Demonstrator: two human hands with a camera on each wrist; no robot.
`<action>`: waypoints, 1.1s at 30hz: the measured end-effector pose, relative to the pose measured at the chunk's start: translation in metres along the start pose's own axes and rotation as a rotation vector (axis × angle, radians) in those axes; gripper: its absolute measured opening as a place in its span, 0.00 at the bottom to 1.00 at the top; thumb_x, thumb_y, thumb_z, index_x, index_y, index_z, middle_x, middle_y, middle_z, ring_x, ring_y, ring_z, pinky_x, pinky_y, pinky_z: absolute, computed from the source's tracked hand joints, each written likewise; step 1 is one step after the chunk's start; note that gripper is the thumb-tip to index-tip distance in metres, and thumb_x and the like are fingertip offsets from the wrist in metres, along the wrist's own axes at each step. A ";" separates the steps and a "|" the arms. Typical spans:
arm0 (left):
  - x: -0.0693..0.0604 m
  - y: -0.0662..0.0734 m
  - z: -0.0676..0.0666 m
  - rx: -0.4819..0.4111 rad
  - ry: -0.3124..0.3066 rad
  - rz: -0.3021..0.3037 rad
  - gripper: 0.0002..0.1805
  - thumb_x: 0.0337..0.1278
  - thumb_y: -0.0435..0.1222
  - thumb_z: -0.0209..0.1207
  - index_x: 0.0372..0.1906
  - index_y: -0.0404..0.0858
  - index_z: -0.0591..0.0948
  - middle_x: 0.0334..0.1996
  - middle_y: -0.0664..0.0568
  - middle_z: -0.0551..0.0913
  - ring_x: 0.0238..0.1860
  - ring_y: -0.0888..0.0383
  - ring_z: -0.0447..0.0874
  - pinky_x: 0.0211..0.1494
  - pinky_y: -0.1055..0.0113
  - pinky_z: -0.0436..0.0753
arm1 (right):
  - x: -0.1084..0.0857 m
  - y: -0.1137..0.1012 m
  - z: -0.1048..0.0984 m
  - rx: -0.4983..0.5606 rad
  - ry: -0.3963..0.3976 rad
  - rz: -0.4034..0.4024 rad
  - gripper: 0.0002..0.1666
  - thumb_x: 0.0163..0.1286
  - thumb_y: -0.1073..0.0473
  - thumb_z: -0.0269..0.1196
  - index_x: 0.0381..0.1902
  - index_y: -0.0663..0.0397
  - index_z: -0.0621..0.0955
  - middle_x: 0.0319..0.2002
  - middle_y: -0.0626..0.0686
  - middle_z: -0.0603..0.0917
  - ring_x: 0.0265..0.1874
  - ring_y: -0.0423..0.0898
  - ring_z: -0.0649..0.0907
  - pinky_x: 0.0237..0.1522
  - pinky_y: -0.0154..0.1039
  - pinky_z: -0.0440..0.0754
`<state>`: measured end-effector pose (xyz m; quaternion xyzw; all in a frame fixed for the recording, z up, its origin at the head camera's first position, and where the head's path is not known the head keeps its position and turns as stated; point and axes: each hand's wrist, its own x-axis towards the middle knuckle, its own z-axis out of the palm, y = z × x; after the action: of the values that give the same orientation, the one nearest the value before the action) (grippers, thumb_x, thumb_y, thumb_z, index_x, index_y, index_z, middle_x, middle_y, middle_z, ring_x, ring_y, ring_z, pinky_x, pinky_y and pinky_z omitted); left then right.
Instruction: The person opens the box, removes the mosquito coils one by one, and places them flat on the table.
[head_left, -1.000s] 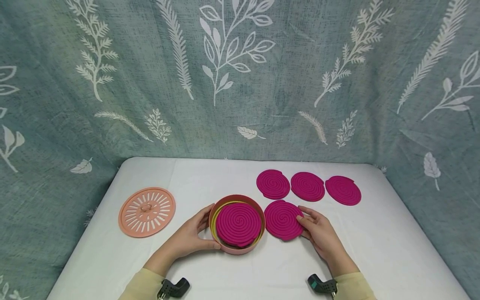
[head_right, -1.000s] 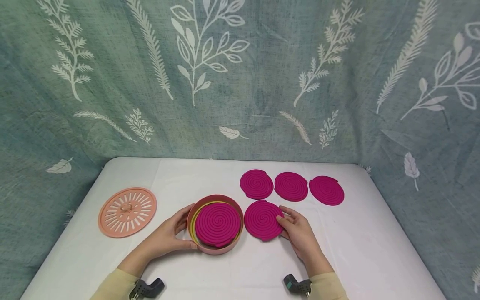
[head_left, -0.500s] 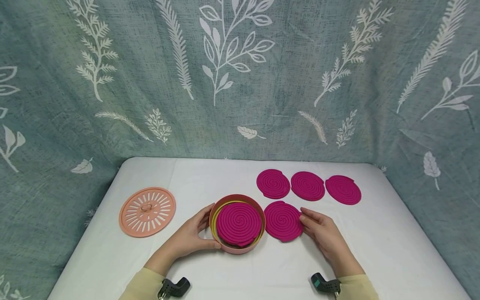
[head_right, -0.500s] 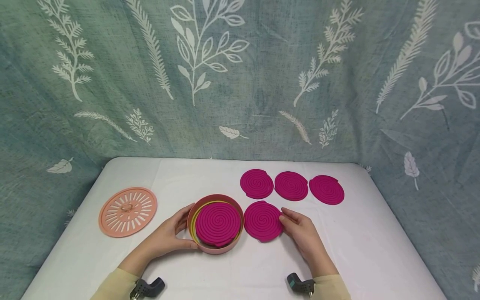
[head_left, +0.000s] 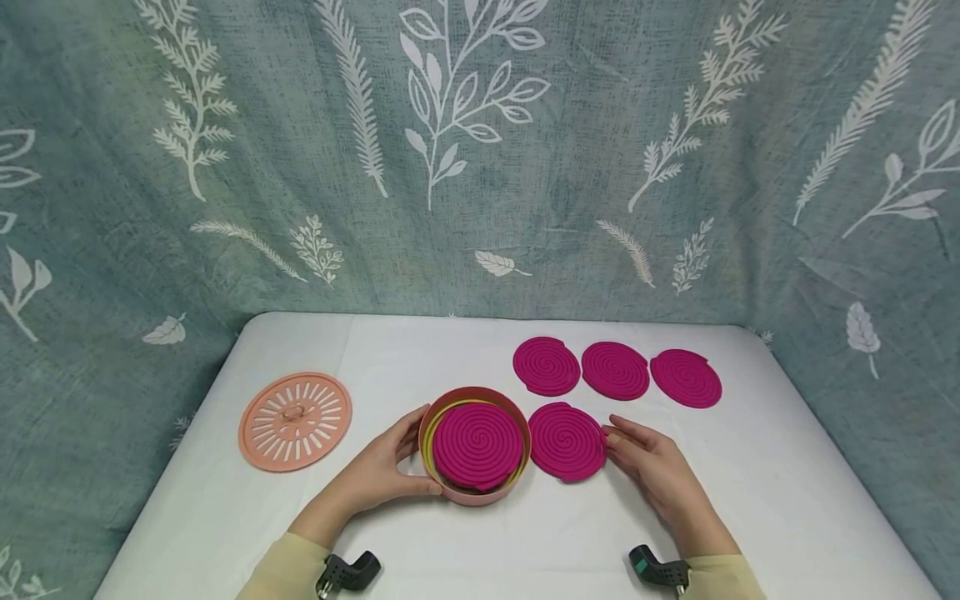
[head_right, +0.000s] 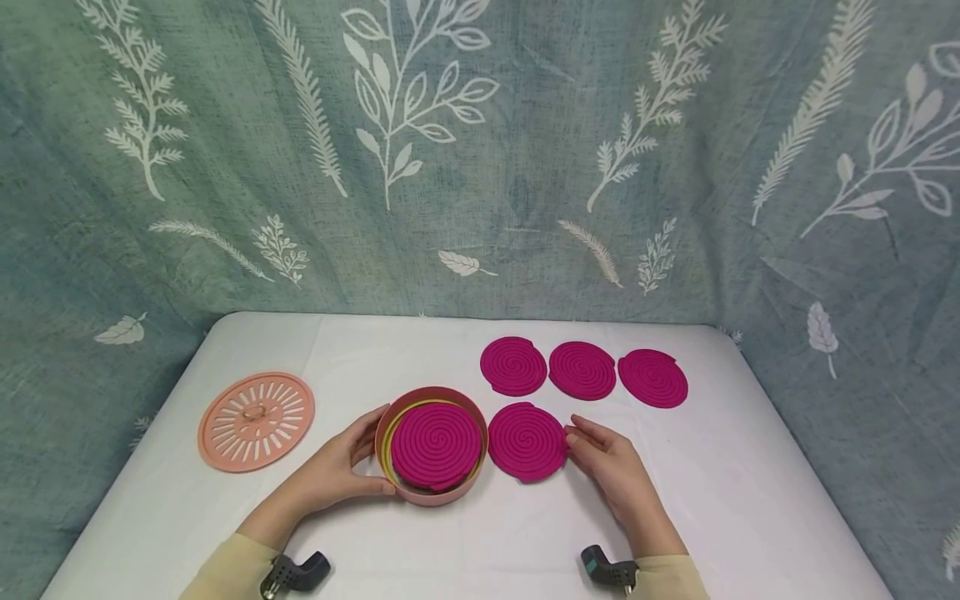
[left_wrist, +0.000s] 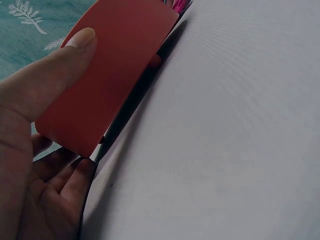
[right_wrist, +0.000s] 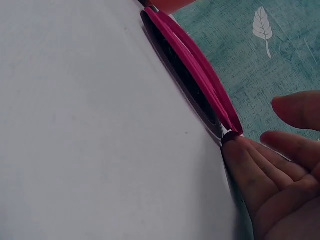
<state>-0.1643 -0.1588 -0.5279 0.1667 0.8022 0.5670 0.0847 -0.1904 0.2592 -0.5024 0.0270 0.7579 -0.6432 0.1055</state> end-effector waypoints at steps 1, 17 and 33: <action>0.000 0.000 0.000 0.002 0.000 -0.003 0.64 0.30 0.53 0.81 0.78 0.55 0.55 0.73 0.61 0.61 0.71 0.63 0.62 0.70 0.73 0.65 | 0.000 0.001 0.000 0.001 -0.001 -0.001 0.37 0.72 0.58 0.62 0.72 0.68 0.63 0.65 0.68 0.71 0.59 0.45 0.79 0.58 0.34 0.79; 0.000 0.003 -0.001 0.010 -0.007 -0.020 0.65 0.30 0.53 0.81 0.78 0.52 0.55 0.73 0.61 0.60 0.70 0.64 0.62 0.70 0.73 0.65 | 0.001 0.006 -0.009 0.050 -0.025 -0.010 0.39 0.73 0.56 0.63 0.72 0.70 0.63 0.66 0.69 0.71 0.56 0.40 0.80 0.58 0.36 0.79; -0.001 0.005 -0.001 0.015 -0.008 -0.035 0.65 0.30 0.53 0.81 0.78 0.53 0.55 0.73 0.61 0.61 0.71 0.64 0.62 0.70 0.74 0.65 | 0.004 0.010 -0.015 0.141 -0.037 0.007 0.36 0.74 0.59 0.61 0.72 0.69 0.63 0.65 0.68 0.71 0.56 0.44 0.82 0.57 0.38 0.80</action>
<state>-0.1631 -0.1590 -0.5228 0.1556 0.8088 0.5589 0.0964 -0.1943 0.2749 -0.5105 0.0250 0.7085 -0.6951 0.1194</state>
